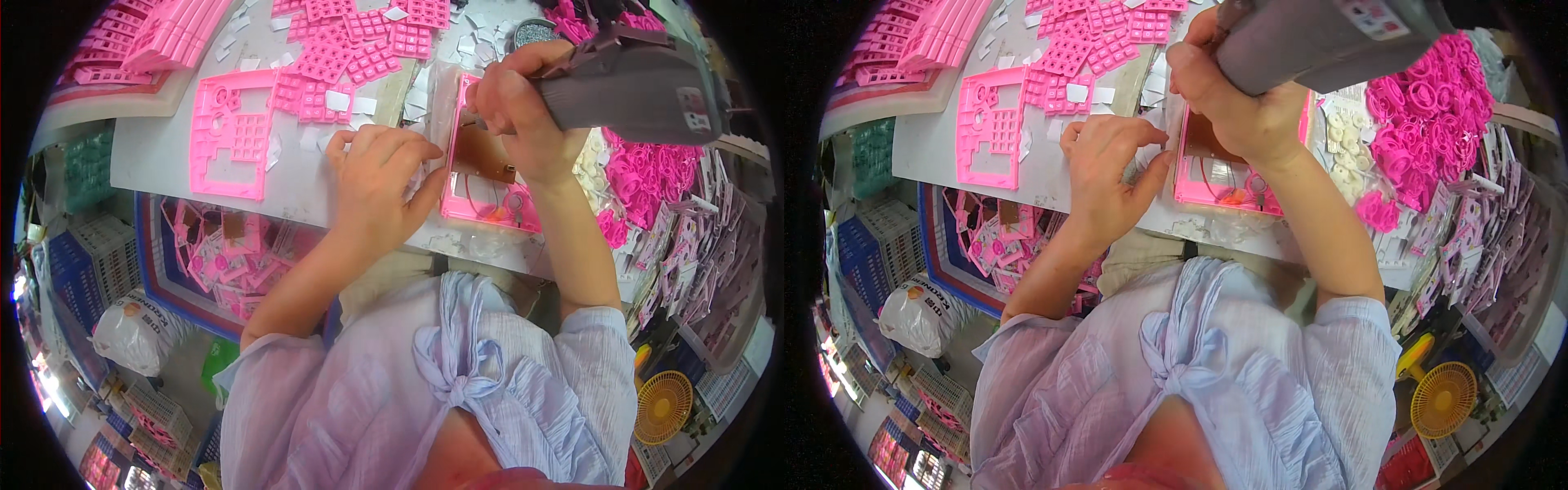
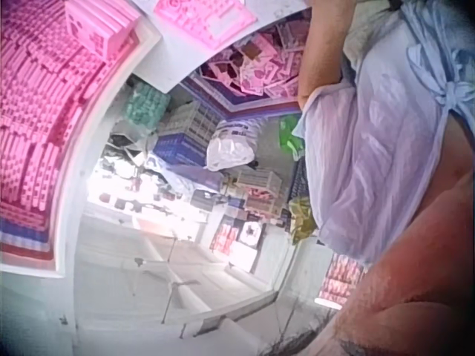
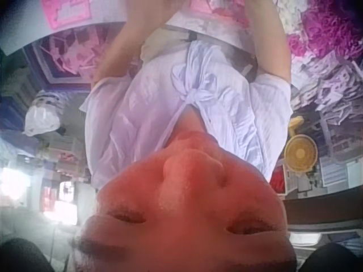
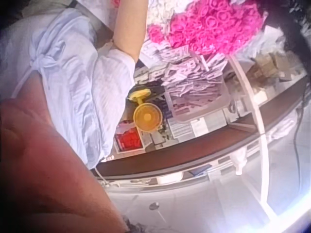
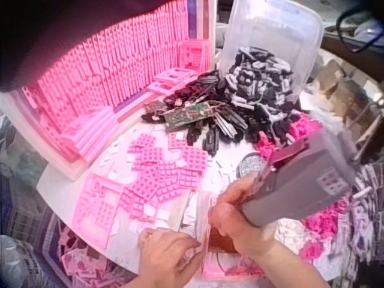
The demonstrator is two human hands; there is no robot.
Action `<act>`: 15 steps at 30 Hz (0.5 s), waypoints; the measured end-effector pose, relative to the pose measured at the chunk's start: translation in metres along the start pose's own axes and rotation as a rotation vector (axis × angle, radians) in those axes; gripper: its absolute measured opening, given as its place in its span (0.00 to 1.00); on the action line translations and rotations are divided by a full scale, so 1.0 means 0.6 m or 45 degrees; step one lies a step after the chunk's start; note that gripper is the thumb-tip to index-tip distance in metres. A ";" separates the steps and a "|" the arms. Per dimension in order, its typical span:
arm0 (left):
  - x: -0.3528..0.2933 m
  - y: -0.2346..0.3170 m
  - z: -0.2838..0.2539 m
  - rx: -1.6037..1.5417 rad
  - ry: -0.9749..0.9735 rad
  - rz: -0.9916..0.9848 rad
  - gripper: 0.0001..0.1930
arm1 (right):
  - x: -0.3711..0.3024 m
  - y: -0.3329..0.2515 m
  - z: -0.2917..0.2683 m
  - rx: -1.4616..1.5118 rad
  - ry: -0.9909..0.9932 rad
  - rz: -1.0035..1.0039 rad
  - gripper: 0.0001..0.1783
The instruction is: Assembling electronic components and plastic parts into a toy piggy bank.
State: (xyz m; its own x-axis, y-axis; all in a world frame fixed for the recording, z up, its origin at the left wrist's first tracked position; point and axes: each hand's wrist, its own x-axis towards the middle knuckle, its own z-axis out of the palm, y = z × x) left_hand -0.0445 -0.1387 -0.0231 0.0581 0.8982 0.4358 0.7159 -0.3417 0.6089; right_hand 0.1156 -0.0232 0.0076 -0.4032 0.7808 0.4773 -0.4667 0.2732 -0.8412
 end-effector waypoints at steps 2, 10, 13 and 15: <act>0.000 -0.004 0.002 -0.034 -0.024 0.053 0.10 | -0.002 0.000 0.007 -0.099 0.006 -0.016 0.04; 0.043 0.005 0.013 -0.001 -0.457 0.543 0.05 | 0.013 -0.019 -0.010 -0.304 0.051 0.158 0.09; 0.065 0.022 0.016 0.093 -0.699 0.657 0.04 | 0.007 -0.049 -0.051 0.020 0.007 0.158 0.16; 0.066 0.028 0.025 0.103 -0.725 0.728 0.06 | -0.016 -0.069 -0.037 -0.142 0.300 0.237 0.28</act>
State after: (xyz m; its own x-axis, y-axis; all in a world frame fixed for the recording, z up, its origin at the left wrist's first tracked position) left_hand -0.0195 -0.1047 -0.0054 0.7598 0.6013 0.2474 0.5152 -0.7889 0.3350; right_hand 0.1563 -0.0293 0.0320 -0.2742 0.9283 0.2512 -0.3073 0.1629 -0.9376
